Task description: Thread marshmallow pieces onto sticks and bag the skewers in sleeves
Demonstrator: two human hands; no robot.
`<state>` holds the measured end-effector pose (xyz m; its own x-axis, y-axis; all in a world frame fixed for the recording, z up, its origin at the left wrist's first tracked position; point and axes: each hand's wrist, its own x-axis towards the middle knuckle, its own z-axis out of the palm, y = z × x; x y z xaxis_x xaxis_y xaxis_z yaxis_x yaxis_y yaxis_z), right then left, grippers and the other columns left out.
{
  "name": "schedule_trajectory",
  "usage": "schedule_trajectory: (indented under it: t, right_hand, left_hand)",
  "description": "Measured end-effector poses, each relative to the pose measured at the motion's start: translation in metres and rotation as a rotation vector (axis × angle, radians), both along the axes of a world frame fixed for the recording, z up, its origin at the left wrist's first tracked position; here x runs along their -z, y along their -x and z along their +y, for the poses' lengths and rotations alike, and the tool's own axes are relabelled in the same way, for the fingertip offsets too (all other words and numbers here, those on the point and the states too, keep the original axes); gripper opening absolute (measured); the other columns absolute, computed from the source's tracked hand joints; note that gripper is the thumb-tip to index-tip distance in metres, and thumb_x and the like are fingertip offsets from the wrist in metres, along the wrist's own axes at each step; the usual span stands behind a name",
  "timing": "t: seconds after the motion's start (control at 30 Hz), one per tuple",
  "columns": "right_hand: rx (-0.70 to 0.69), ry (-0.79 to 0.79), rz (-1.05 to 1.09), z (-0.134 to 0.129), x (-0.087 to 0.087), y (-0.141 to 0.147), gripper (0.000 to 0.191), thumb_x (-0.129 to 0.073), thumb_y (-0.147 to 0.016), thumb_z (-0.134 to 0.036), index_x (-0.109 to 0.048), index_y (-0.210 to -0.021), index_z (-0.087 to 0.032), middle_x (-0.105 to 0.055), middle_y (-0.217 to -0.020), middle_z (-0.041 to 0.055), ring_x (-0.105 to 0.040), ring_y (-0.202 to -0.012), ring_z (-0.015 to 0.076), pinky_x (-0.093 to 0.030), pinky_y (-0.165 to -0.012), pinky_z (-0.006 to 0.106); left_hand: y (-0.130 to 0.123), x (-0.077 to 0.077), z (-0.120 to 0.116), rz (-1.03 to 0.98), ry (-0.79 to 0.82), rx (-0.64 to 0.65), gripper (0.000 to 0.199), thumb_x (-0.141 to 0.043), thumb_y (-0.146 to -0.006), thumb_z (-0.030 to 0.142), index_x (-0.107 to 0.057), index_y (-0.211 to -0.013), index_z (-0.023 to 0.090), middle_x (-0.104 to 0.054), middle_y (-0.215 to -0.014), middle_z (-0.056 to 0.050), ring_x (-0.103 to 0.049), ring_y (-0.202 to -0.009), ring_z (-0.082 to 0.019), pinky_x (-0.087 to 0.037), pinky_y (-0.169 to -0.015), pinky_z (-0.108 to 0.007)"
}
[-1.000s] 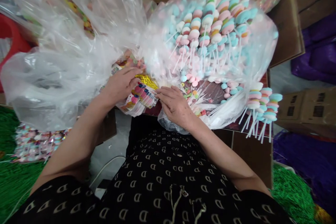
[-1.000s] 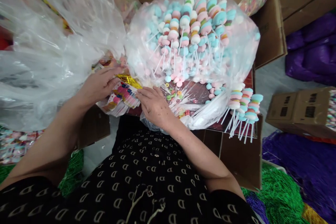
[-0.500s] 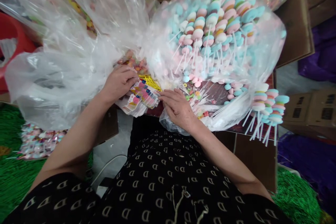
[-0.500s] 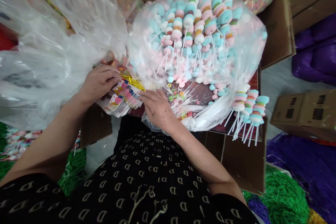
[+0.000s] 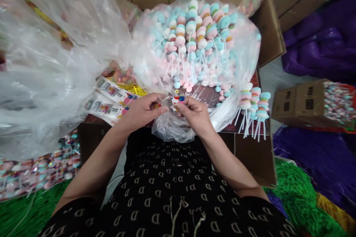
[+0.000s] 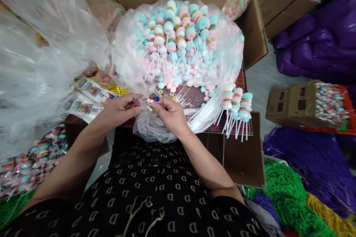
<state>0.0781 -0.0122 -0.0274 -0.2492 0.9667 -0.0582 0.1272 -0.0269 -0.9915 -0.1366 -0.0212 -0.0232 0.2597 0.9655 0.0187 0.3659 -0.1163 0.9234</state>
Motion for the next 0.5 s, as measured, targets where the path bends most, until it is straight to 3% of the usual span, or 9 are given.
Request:
schedule_trajectory:
  t: [0.1,0.17,0.33,0.5]
  right_hand:
    - [0.054,-0.021,0.033,-0.004,0.0,-0.014,0.052,-0.078,-0.087,-0.069,-0.063,-0.07,-0.022,-0.058,-0.057,-0.0055,-0.049,-0.053,0.0105,-0.041,-0.056,0.026]
    - [0.093,-0.039,0.048,-0.007,0.003,-0.018,0.057,-0.076,-0.087,-0.072,-0.06,-0.065,-0.022,-0.056,-0.054,-0.0054,-0.047,-0.052,0.0102,-0.04,-0.057,0.026]
    - [0.118,0.022,0.117,-0.013,0.007,-0.029,0.059,-0.072,-0.089,-0.075,-0.062,-0.065,-0.022,-0.058,-0.056,-0.004,-0.049,-0.054,0.0114,-0.042,-0.058,0.027]
    - [0.141,0.109,0.313,-0.015,0.005,-0.039,0.047,-0.092,-0.07,-0.066,-0.074,-0.084,-0.025,-0.073,-0.08,-0.0029,-0.061,-0.07,0.0131,-0.054,-0.071,0.028]
  left_hand:
    - [-0.006,-0.001,0.001,-0.138,0.185,0.021,0.026,-0.074,-0.086,0.044,-0.071,-0.088,0.018,-0.066,-0.074,0.002,-0.057,-0.068,-0.014,-0.046,-0.065,-0.026]
    - [-0.012,-0.004,-0.001,-0.178,0.218,-0.023,0.025,-0.074,-0.086,0.043,-0.065,-0.08,0.019,-0.058,-0.066,0.005,-0.05,-0.061,-0.012,-0.041,-0.06,-0.025]
    - [-0.026,-0.019,-0.003,-0.046,0.06,-0.014,0.027,-0.073,-0.089,0.039,-0.061,-0.073,0.021,-0.054,-0.061,0.006,-0.047,-0.058,-0.011,-0.037,-0.056,-0.024]
    - [-0.034,-0.026,0.003,0.069,-0.086,0.083,0.032,-0.074,-0.09,0.043,-0.062,-0.071,0.02,-0.057,-0.061,0.005,-0.046,-0.057,-0.01,-0.035,-0.056,-0.024]
